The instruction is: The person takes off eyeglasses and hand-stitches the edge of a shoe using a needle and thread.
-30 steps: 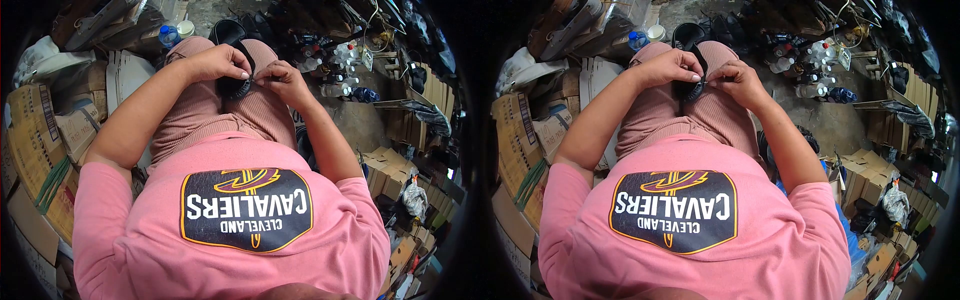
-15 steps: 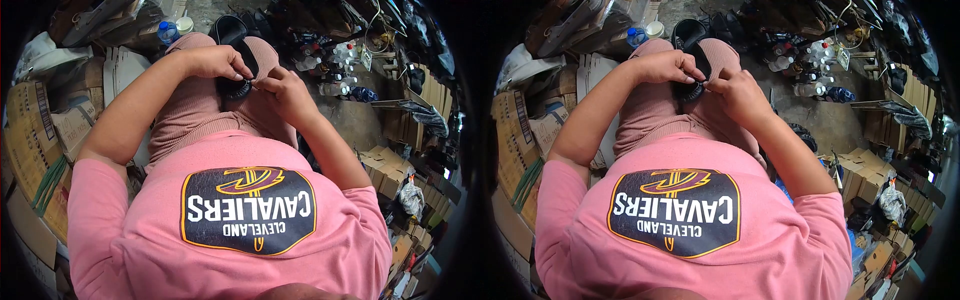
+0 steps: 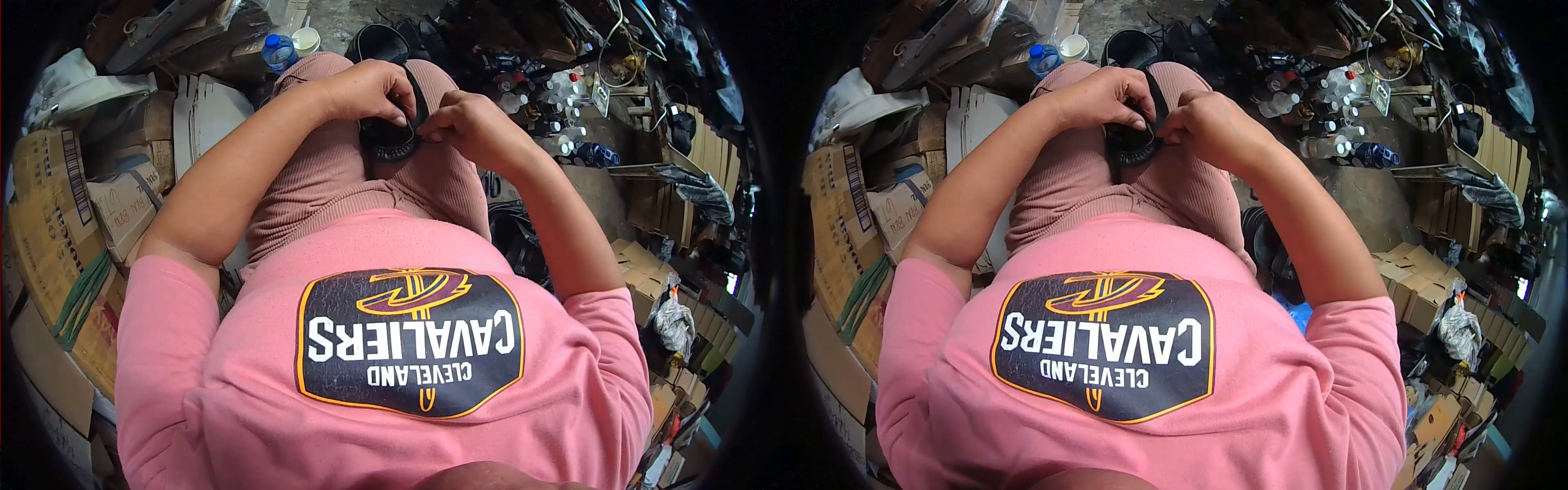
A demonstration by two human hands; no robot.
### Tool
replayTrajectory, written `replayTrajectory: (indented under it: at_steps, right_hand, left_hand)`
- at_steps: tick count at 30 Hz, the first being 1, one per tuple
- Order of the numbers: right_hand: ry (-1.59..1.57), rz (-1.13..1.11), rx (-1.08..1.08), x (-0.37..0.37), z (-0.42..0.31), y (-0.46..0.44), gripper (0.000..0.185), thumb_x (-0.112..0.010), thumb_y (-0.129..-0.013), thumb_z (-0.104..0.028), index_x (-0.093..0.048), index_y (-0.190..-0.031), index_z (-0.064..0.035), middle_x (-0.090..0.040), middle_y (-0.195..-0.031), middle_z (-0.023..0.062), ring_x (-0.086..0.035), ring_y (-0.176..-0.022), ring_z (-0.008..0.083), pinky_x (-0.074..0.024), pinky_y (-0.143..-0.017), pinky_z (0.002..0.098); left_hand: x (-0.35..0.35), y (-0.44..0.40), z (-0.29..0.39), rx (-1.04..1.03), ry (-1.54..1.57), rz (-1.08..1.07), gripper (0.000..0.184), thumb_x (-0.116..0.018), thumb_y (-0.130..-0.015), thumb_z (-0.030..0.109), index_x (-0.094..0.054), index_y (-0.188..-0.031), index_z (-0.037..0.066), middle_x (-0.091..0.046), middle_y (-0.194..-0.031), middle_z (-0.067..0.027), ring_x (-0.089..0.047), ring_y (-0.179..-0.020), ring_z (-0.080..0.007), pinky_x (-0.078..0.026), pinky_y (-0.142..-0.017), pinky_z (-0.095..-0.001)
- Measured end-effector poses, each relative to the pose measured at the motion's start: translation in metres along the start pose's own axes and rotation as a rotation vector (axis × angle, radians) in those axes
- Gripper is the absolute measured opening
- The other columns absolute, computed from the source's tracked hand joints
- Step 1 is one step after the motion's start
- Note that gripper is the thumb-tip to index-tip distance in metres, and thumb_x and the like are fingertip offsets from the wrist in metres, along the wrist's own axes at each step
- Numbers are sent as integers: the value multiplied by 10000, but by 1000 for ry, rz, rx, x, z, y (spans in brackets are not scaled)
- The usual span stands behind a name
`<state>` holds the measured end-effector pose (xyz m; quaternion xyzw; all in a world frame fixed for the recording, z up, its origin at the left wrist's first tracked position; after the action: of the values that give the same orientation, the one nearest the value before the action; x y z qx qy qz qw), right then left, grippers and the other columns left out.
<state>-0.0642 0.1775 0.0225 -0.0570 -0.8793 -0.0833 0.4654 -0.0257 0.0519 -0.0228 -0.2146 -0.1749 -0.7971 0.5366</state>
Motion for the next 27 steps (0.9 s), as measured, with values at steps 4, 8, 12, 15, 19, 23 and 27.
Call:
replayTrajectory:
  at_steps: [4,8,12,15,19,23,27]
  right_hand:
    - [-85,72,-25,-17,5,-5,215,-685,-764,-62,-685,-979,-59,-654,-793,75,-635,-751,214,-506,-715,305]
    - [-614,2,-333,-20,36,15,222,-665,-871,-186,-658,-953,21,-668,-876,13,-593,-833,74,-481,-768,243]
    - [-1383,99,-107,17,73,74,273,-551,-936,-266,-615,-1105,-61,-611,-868,-20,-554,-783,65,-429,-797,294]
    - [-1838,473,254,75,81,135,339,-468,-965,-297,-560,-1212,-84,-554,-842,-42,-508,-763,87,-362,-887,399]
    - [-1642,539,203,95,87,183,338,-502,-955,-241,-558,-1255,-95,-523,-709,-65,-427,-640,23,-428,-806,325]
    - [-640,272,-557,29,113,184,338,-580,-923,-303,-633,-1163,-71,-660,-964,-7,-561,-842,82,-432,-819,267]
    - [-134,39,-906,-19,109,175,316,-571,-915,-337,-692,-957,-48,-680,-811,142,-633,-754,195,-465,-758,344]
  left_hand:
    - [3,5,6,-23,-147,227,250,-775,-664,127,-670,-880,57,-601,-865,-96,-609,-826,-253,-490,-750,-325]
    - [-2,46,27,102,-266,413,302,-726,-723,149,-598,-981,55,-618,-922,-155,-607,-881,-331,-479,-772,-384]
    - [4,80,38,260,-210,170,231,-675,-779,156,-618,-951,12,-636,-886,-188,-626,-863,-347,-483,-738,-409]
    - [38,113,19,428,-297,191,153,-652,-812,120,-616,-815,-29,-568,-769,-93,-572,-719,-175,-452,-646,-314]
    - [65,122,-17,459,67,369,332,-557,-923,286,-612,-827,-27,-622,-881,-82,-592,-807,-180,-452,-737,-296]
    - [36,79,20,-108,1366,495,426,-392,-992,302,-503,-650,75,-638,-1073,-174,-591,-1075,-286,-407,-988,-396]
    - [24,64,22,-79,1612,519,434,-444,-976,308,-404,-586,121,-551,-714,-83,-555,-746,-217,-413,-827,-362]
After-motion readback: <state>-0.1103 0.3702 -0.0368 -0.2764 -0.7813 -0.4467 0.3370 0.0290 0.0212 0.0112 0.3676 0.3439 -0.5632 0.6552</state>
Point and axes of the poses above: each hand's wrist, its own y-axis away from the middle knuckle, its own x-axis out of the back of the hand, z = x × y, the point moved 6 cm from there along -y, towards the middle knuckle
